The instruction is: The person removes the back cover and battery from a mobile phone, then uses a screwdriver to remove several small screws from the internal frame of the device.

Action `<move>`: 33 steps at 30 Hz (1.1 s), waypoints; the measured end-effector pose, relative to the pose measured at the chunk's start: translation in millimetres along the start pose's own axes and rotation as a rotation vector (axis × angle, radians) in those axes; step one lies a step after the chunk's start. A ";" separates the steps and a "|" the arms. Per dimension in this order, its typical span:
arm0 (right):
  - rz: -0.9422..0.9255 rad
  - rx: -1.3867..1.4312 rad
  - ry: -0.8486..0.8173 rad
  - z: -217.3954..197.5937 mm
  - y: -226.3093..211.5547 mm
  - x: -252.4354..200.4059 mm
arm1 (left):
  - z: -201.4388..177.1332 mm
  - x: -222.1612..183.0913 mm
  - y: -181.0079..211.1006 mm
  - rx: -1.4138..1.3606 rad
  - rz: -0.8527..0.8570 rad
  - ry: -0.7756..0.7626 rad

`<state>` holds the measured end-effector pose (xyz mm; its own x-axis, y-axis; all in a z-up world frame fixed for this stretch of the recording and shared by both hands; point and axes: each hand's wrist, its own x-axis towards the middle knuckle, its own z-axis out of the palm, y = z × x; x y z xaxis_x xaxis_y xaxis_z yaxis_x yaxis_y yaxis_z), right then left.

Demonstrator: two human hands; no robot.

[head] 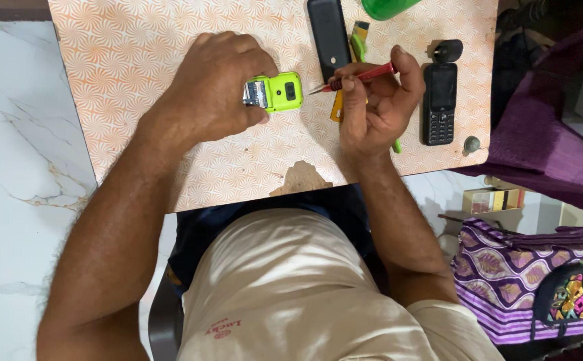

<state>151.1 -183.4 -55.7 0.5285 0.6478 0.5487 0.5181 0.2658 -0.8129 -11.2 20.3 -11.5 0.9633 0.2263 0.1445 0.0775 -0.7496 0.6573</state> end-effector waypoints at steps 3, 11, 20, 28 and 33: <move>0.021 0.019 0.008 0.5 -0.6 -0.6 | 0.6 -3.5 1.5 0.010 0.015 0.006; 0.067 0.063 0.055 3.6 -3.9 -3.6 | -2.6 -2.6 5.6 0.053 0.128 0.066; 0.058 0.027 0.074 5.0 -6.2 -1.5 | -10.3 -3.7 3.0 0.076 0.118 0.046; 0.017 -0.044 0.077 1.3 -1.7 -0.4 | -10.2 -1.7 -0.9 0.080 0.085 -0.009; -0.014 -0.113 0.043 0.4 -1.6 -1.6 | -12.1 -1.5 -2.8 0.061 0.075 -0.036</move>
<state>149.1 -184.5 -55.4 0.5477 0.6126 0.5699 0.5971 0.1908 -0.7791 -16.0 29.6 -4.7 0.9754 0.1470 0.1641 0.0197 -0.8001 0.5995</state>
